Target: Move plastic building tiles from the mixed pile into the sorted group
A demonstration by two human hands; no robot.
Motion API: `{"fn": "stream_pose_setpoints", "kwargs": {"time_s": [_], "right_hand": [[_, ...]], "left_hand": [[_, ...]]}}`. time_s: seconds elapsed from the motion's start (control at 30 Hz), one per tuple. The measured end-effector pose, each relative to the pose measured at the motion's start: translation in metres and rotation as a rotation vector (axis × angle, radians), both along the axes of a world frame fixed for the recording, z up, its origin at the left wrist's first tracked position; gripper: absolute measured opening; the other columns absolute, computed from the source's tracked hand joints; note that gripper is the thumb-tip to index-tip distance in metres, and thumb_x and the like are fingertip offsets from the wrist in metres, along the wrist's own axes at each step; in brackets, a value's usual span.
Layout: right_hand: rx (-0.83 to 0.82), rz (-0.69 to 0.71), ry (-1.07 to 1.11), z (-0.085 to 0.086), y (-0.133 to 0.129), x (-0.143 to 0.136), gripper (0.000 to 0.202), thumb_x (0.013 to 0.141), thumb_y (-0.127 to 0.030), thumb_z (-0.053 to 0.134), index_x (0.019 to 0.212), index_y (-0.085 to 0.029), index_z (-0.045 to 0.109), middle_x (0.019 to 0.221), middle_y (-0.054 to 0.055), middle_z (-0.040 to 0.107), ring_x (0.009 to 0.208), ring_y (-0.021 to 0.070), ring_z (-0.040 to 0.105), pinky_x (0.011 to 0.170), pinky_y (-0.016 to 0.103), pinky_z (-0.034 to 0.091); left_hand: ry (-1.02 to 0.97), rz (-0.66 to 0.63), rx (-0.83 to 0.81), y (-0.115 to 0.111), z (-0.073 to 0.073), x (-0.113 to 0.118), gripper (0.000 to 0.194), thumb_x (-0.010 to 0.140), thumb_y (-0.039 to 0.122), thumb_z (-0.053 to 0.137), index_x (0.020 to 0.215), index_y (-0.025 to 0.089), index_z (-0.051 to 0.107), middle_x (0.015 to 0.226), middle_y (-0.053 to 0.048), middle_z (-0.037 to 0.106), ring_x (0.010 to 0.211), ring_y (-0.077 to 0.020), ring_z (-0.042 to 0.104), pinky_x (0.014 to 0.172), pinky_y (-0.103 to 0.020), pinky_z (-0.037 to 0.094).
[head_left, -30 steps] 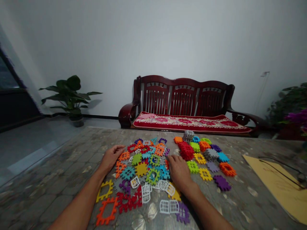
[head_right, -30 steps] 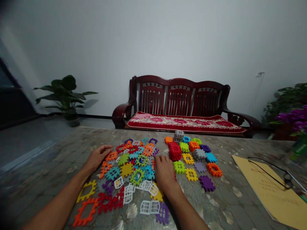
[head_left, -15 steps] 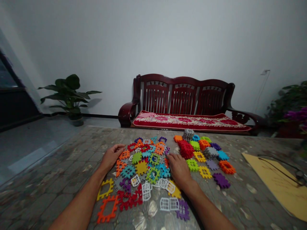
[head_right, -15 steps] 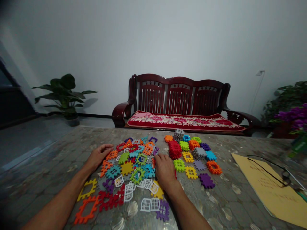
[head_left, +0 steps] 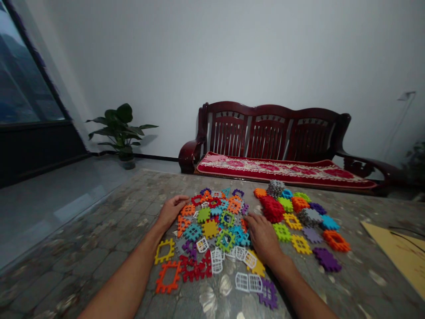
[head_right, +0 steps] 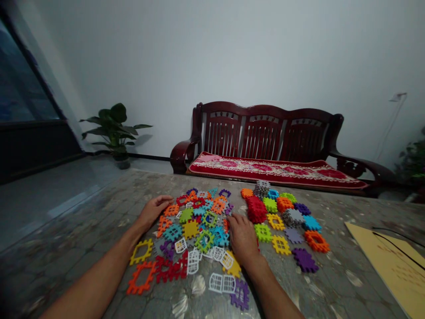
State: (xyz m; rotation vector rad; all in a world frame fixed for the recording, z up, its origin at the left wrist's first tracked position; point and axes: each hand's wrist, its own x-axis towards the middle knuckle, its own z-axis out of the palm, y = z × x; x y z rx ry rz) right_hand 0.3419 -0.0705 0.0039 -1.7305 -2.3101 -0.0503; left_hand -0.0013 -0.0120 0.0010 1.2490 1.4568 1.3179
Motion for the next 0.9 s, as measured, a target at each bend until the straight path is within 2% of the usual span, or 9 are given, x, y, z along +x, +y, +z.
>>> {"fn": "stream_pose_setpoints", "kwargs": {"time_s": [0.17,0.37,0.47,0.57,0.67,0.77,0.9], "right_hand": [[0.006,0.005,0.0,-0.004,0.002,0.001,0.038,0.096,-0.018,0.041,0.128,-0.022,0.062,0.136,0.009,0.058,0.121,0.0251,0.051,0.097,0.036,0.039],[0.003,0.015,0.006,-0.002,0.001,0.001,0.039,0.094,-0.018,0.041,0.127,-0.021,0.062,0.135,0.01,0.058,0.121,0.0264,0.051,0.097,0.039,0.039],[0.009,0.019,0.01,-0.004,0.001,0.002,0.039,0.094,-0.018,0.041,0.126,-0.021,0.063,0.134,0.01,0.059,0.12,0.0263,0.052,0.096,0.038,0.04],[0.027,0.021,0.003,-0.006,0.002,0.002,0.039,0.095,-0.018,0.04,0.125,-0.022,0.063,0.134,0.009,0.06,0.119,0.0259,0.052,0.096,0.037,0.04],[0.036,0.016,0.002,-0.006,0.002,0.002,0.038,0.095,-0.018,0.04,0.125,-0.022,0.063,0.134,0.009,0.06,0.119,0.0254,0.052,0.096,0.037,0.04],[0.012,0.004,0.003,-0.004,0.001,0.001,0.039,0.094,-0.017,0.041,0.126,-0.022,0.063,0.135,0.009,0.059,0.12,0.0253,0.052,0.096,0.036,0.04],[0.001,0.006,0.017,-0.001,0.0,0.0,0.039,0.094,-0.016,0.041,0.126,-0.023,0.063,0.135,0.008,0.059,0.121,0.0244,0.051,0.098,0.035,0.039]], "left_hand": [[-0.047,-0.109,-0.041,-0.008,0.011,-0.005,0.057,0.05,0.052,0.081,0.092,0.016,0.07,0.095,-0.008,0.076,0.092,-0.025,0.068,0.089,-0.039,0.051],[0.03,-0.3,-0.107,-0.014,0.026,-0.008,0.052,0.056,0.044,0.081,0.099,0.015,0.069,0.095,-0.006,0.073,0.084,-0.0207,0.067,0.081,-0.034,0.051],[0.19,-0.396,-0.124,-0.017,0.036,-0.007,0.044,0.06,0.039,0.078,0.096,0.016,0.07,0.091,-0.005,0.072,0.084,-0.0201,0.065,0.08,-0.033,0.05],[0.441,-0.576,-0.108,-0.021,0.047,-0.004,0.037,0.061,0.028,0.076,0.097,0.018,0.071,0.096,-0.004,0.07,0.09,-0.021,0.062,0.085,-0.033,0.048],[0.698,-0.731,-0.054,-0.026,0.055,0.002,0.042,0.056,0.015,0.074,0.097,0.024,0.072,0.105,-0.002,0.067,0.101,-0.0225,0.058,0.093,-0.034,0.044],[0.88,-0.762,-0.063,-0.031,0.057,0.009,0.047,0.054,0.009,0.071,0.097,0.025,0.071,0.106,-0.001,0.064,0.104,-0.0238,0.055,0.095,-0.034,0.043],[0.955,-0.761,-0.072,-0.036,0.056,0.012,0.05,0.055,0.01,0.068,0.103,0.026,0.068,0.11,-0.001,0.061,0.106,-0.024,0.053,0.095,-0.035,0.043]]}}
